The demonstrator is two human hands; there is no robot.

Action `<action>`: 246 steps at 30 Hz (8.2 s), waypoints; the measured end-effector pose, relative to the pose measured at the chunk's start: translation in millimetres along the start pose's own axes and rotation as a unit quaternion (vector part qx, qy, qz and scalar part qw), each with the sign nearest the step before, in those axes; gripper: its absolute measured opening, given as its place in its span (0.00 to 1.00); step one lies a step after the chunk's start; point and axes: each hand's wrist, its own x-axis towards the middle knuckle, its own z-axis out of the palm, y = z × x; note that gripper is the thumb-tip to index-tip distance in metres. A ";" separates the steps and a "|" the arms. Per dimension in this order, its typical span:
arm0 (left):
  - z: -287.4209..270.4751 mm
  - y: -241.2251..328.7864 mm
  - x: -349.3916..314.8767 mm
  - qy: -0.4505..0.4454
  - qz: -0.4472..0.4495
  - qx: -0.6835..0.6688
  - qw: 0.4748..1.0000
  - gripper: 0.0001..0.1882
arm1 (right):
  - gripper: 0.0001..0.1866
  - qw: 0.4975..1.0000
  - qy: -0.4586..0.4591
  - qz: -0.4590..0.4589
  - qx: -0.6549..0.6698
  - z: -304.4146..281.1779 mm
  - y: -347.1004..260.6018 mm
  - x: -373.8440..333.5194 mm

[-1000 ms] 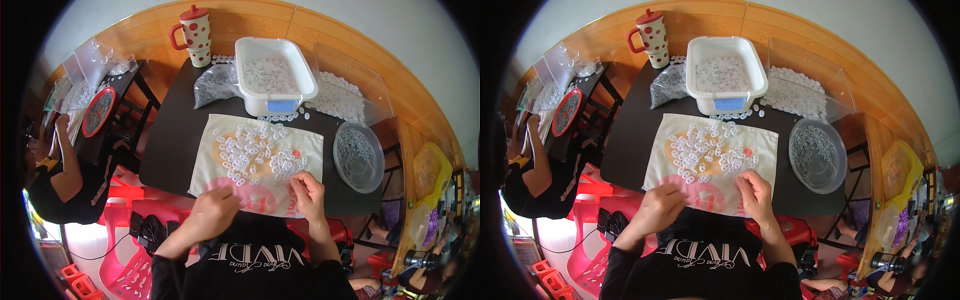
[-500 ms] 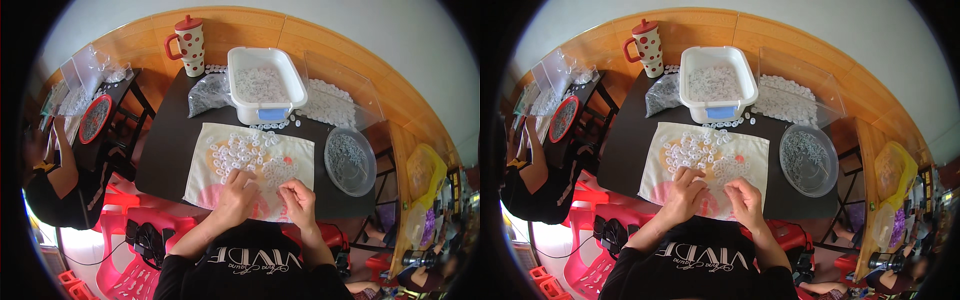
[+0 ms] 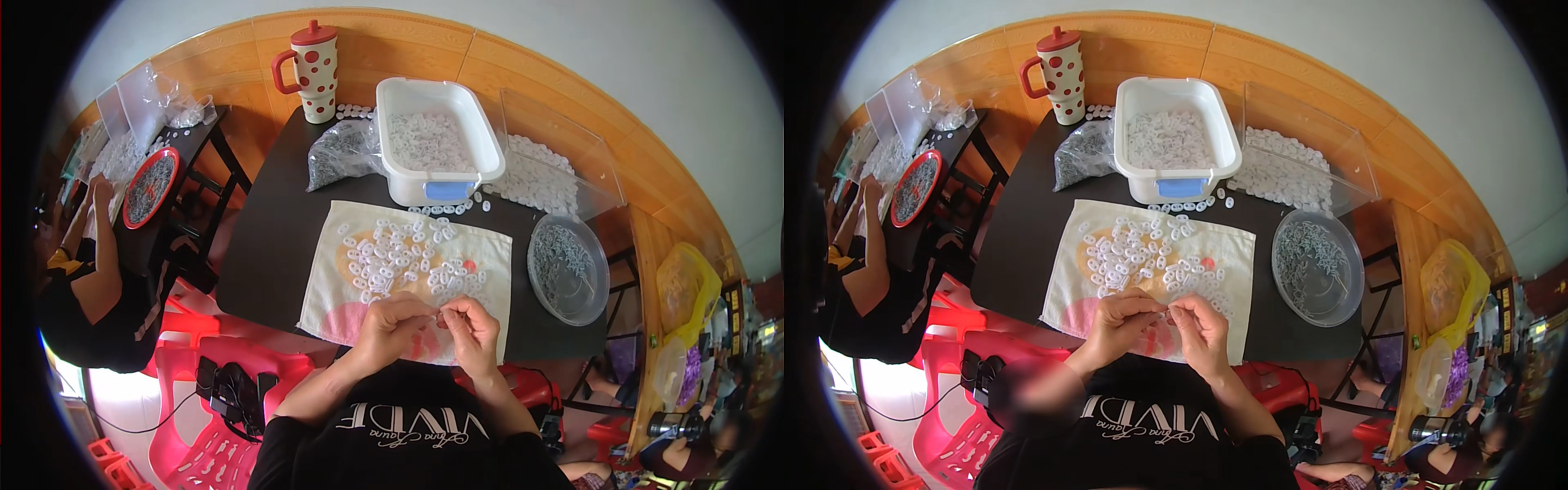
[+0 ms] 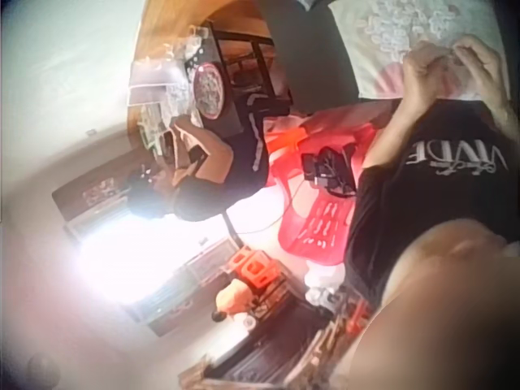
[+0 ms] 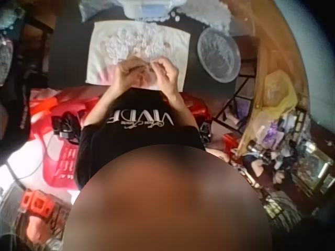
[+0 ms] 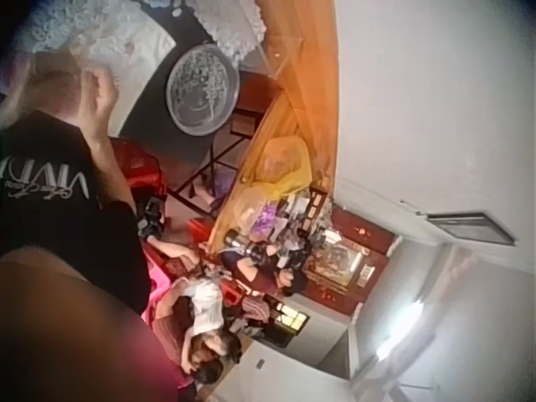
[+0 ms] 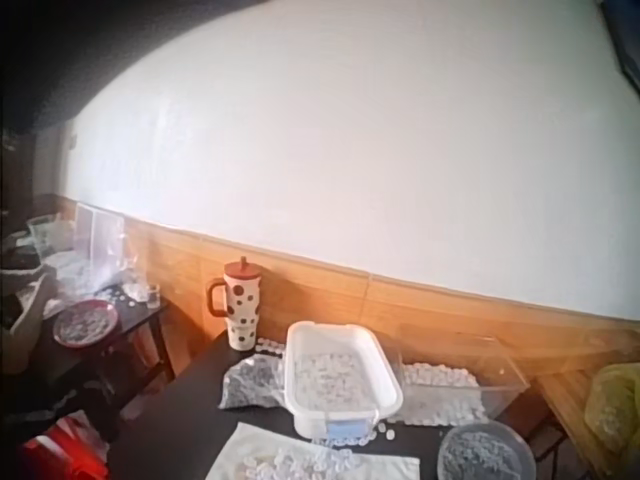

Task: Sorting and inspecting small white plastic rings on a table.

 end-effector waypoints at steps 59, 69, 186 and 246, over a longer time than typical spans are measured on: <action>9.7 -11.6 -14.5 0.068 -0.042 -0.155 0.985 0.13 | 0.05 0.966 -0.094 -0.078 -0.230 -9.5 -20.0 16.9; 2.7 -25.1 -10.0 0.039 -0.097 -0.275 0.956 0.11 | 0.03 0.992 -0.039 0.003 -0.117 -37.1 -26.6 6.2; 3.2 5.4 -4.1 0.019 0.088 0.266 0.960 0.17 | 0.14 0.912 -0.104 -0.252 -0.307 -4.8 5.8 12.7; -24.7 4.9 -3.6 0.007 0.221 0.277 0.935 0.24 | 0.15 0.891 -0.055 -0.321 -0.317 -42.9 -51.6 37.5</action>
